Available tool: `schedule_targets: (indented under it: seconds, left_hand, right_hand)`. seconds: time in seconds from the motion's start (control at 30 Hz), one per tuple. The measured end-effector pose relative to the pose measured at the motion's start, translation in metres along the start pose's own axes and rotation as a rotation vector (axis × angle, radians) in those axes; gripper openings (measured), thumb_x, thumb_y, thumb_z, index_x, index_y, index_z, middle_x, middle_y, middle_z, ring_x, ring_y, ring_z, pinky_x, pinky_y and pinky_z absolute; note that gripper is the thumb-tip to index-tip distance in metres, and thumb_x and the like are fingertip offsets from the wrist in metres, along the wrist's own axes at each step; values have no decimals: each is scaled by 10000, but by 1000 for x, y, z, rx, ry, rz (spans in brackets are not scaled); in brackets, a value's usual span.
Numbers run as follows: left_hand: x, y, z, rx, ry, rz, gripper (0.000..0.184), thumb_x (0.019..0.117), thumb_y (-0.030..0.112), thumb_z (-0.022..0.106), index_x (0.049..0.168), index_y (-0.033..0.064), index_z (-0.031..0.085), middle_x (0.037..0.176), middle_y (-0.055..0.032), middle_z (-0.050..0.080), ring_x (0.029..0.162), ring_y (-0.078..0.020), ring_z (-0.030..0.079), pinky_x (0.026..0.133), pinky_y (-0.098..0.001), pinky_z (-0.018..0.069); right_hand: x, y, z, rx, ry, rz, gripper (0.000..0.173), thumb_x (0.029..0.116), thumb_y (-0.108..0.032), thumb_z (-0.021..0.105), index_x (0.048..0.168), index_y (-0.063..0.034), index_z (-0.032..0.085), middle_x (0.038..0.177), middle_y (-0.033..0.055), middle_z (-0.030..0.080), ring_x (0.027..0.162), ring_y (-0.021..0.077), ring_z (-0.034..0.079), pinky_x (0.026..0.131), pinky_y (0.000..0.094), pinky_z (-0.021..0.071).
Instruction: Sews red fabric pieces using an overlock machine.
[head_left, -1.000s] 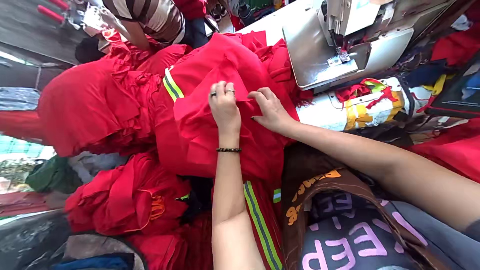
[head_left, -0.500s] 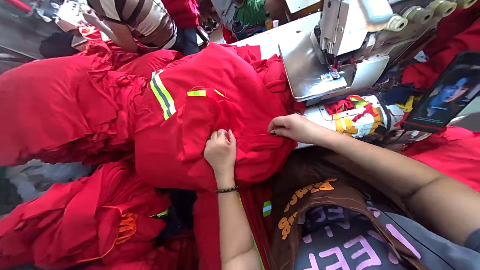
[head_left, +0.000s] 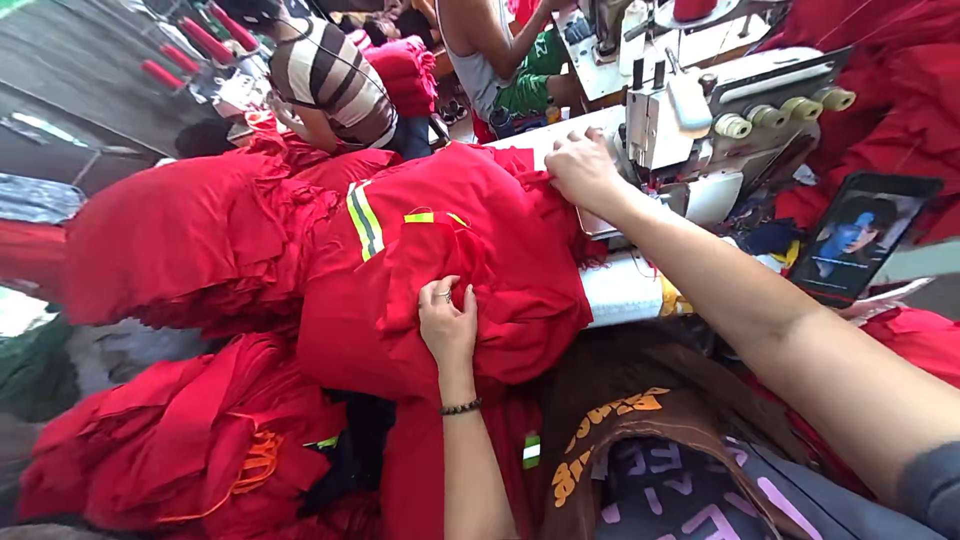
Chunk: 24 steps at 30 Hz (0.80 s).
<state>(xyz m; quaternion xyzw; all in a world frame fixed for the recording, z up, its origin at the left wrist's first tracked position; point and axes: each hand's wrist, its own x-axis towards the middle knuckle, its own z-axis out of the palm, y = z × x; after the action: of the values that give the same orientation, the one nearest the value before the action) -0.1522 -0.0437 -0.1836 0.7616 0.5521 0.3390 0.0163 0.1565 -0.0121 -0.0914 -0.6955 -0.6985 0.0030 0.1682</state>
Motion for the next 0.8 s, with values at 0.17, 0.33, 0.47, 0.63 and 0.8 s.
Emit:
schedule_targets:
  seconds: [0.17, 0.33, 0.47, 0.63, 0.8]
  left_hand:
    - [-22, 73, -14, -435, 174, 34, 227, 978, 129, 611, 1118, -13, 720, 1180, -173, 689, 1152, -268, 629, 985, -420, 507]
    - [-29, 142, 3, -1383, -328, -240, 355, 1050, 192, 517, 1354, 23, 593, 1251, -100, 683, 1041, -195, 704, 889, -371, 597]
    - [-32, 154, 12, -1236, -141, -172, 329, 1062, 231, 542, 1337, 62, 609, 1347, -46, 620, 1214, -157, 606, 1028, -369, 516]
    - [-35, 163, 8, -1126, -257, 45, 328, 1054, 231, 558, 1327, 66, 633, 1391, -54, 599, 1270, -160, 572, 1043, -352, 504]
    - [-41, 183, 16, -1368, -332, -99, 196, 850, 72, 812, 984, 90, 669, 1049, -36, 712, 979, -126, 689, 837, -288, 594]
  right_hand:
    - [-37, 4, -67, 498, 132, 8, 273, 1029, -265, 596, 1068, -33, 734, 1036, 146, 725, 1001, 285, 685, 919, 546, 511]
    - [-95, -6, -58, 1036, 108, -4, 176, 1030, -150, 569, 960, -54, 699, 811, -39, 666, 754, 4, 625, 740, 222, 549]
    - [-138, 4, -34, 1296, -1, 33, 186, 1046, -115, 519, 966, -66, 680, 839, -42, 670, 781, 23, 638, 750, 229, 563]
    - [-174, 17, -13, 1512, -95, 47, 220, 1050, -110, 487, 994, -96, 699, 865, -59, 699, 796, 14, 658, 766, 224, 577]
    - [-197, 19, -3, 1501, -91, 67, 251, 1047, -62, 458, 1037, -63, 709, 886, -49, 693, 790, -2, 639, 735, 194, 559]
